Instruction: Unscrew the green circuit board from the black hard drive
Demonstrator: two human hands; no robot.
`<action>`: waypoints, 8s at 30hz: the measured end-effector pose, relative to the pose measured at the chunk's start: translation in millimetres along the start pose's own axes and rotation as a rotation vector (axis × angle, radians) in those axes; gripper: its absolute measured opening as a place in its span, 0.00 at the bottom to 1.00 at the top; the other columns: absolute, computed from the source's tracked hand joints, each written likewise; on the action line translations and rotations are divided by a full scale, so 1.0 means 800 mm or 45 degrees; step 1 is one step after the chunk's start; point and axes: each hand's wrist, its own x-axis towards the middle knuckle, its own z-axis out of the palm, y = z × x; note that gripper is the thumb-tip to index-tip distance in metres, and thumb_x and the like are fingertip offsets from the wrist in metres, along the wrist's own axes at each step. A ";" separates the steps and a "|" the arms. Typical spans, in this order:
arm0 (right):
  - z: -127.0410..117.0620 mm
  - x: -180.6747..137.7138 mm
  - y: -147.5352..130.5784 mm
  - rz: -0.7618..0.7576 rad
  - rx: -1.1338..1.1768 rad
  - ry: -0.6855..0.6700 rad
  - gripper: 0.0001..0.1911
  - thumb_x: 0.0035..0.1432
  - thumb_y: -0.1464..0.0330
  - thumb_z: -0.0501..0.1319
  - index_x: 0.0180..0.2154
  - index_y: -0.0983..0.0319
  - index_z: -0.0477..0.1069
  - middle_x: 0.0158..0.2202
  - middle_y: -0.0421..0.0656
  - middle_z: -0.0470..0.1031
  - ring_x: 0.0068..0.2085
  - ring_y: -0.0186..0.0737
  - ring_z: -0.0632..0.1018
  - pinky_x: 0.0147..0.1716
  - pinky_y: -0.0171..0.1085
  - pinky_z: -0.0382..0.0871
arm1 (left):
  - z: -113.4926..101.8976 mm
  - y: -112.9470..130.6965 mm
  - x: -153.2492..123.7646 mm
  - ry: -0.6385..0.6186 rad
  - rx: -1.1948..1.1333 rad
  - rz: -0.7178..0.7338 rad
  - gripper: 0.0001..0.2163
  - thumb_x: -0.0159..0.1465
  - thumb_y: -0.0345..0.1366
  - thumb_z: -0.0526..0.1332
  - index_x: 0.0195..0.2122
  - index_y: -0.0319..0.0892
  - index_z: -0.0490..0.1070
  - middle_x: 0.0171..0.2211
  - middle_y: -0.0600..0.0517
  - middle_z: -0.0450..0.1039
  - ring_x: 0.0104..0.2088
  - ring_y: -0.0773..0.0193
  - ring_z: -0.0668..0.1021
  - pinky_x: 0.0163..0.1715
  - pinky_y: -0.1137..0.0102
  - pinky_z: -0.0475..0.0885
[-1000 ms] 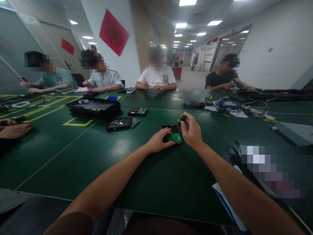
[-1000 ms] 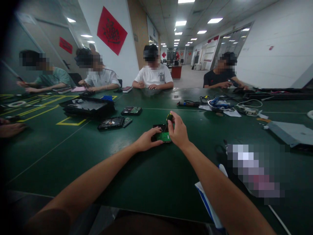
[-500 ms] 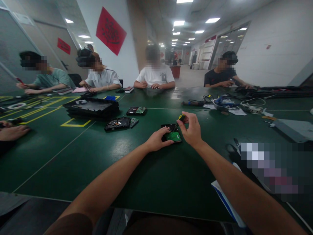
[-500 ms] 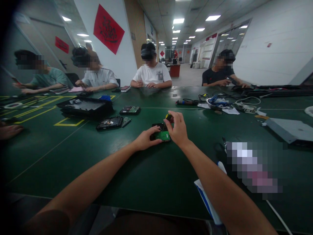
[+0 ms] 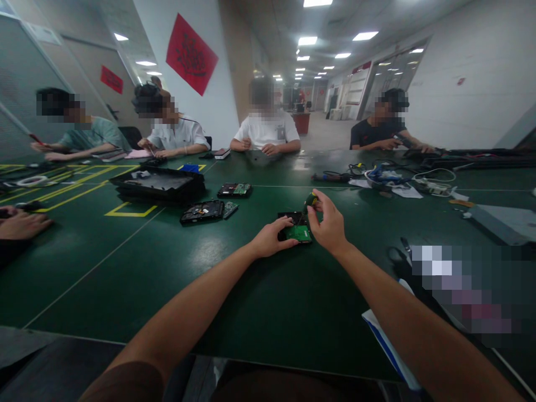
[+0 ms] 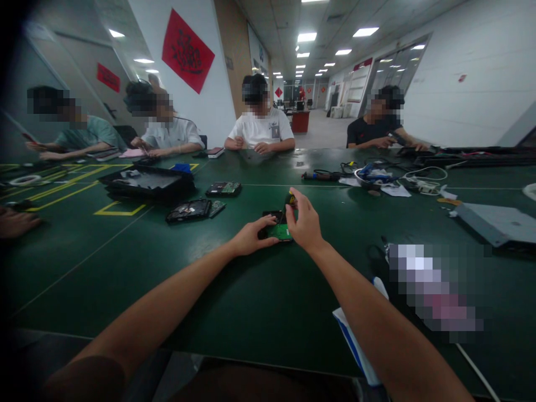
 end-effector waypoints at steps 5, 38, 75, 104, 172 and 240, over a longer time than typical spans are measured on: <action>-0.001 -0.001 -0.003 -0.002 0.011 -0.005 0.24 0.65 0.63 0.60 0.61 0.55 0.62 0.53 0.50 0.70 0.45 0.47 0.78 0.46 0.51 0.79 | 0.000 -0.001 0.000 0.003 0.006 0.006 0.30 0.59 0.52 0.66 0.59 0.45 0.67 0.63 0.44 0.66 0.66 0.50 0.66 0.65 0.54 0.63; 0.004 -0.002 -0.003 0.024 0.016 0.010 0.25 0.64 0.63 0.60 0.61 0.56 0.61 0.54 0.51 0.71 0.46 0.48 0.79 0.44 0.51 0.79 | -0.001 0.002 -0.001 0.021 -0.014 0.005 0.28 0.59 0.51 0.67 0.58 0.45 0.68 0.63 0.44 0.67 0.67 0.51 0.64 0.65 0.54 0.63; 0.005 -0.001 -0.004 -0.016 0.016 0.004 0.25 0.65 0.65 0.59 0.62 0.56 0.59 0.55 0.51 0.70 0.50 0.48 0.77 0.49 0.52 0.77 | -0.001 0.002 -0.001 0.023 -0.013 0.016 0.29 0.60 0.51 0.67 0.59 0.45 0.67 0.63 0.44 0.66 0.67 0.51 0.65 0.65 0.53 0.63; 0.002 -0.001 -0.007 -0.039 -0.016 -0.004 0.25 0.64 0.66 0.61 0.62 0.56 0.61 0.54 0.50 0.71 0.46 0.47 0.78 0.46 0.51 0.78 | 0.001 0.000 0.000 0.038 0.031 0.051 0.30 0.60 0.52 0.66 0.60 0.44 0.67 0.62 0.43 0.68 0.66 0.51 0.66 0.65 0.55 0.64; 0.004 0.000 -0.008 -0.042 -0.028 0.025 0.27 0.64 0.65 0.60 0.62 0.55 0.60 0.52 0.51 0.69 0.48 0.50 0.76 0.46 0.53 0.77 | 0.002 -0.003 0.002 0.035 -0.017 0.003 0.30 0.57 0.51 0.69 0.57 0.45 0.68 0.63 0.44 0.67 0.67 0.50 0.64 0.66 0.53 0.61; 0.012 0.003 -0.013 -0.034 -0.059 0.024 0.26 0.66 0.65 0.58 0.63 0.57 0.59 0.55 0.51 0.68 0.52 0.49 0.74 0.51 0.51 0.74 | -0.002 0.001 0.002 0.038 -0.116 -0.043 0.28 0.56 0.49 0.70 0.56 0.45 0.68 0.65 0.42 0.63 0.68 0.49 0.63 0.66 0.54 0.60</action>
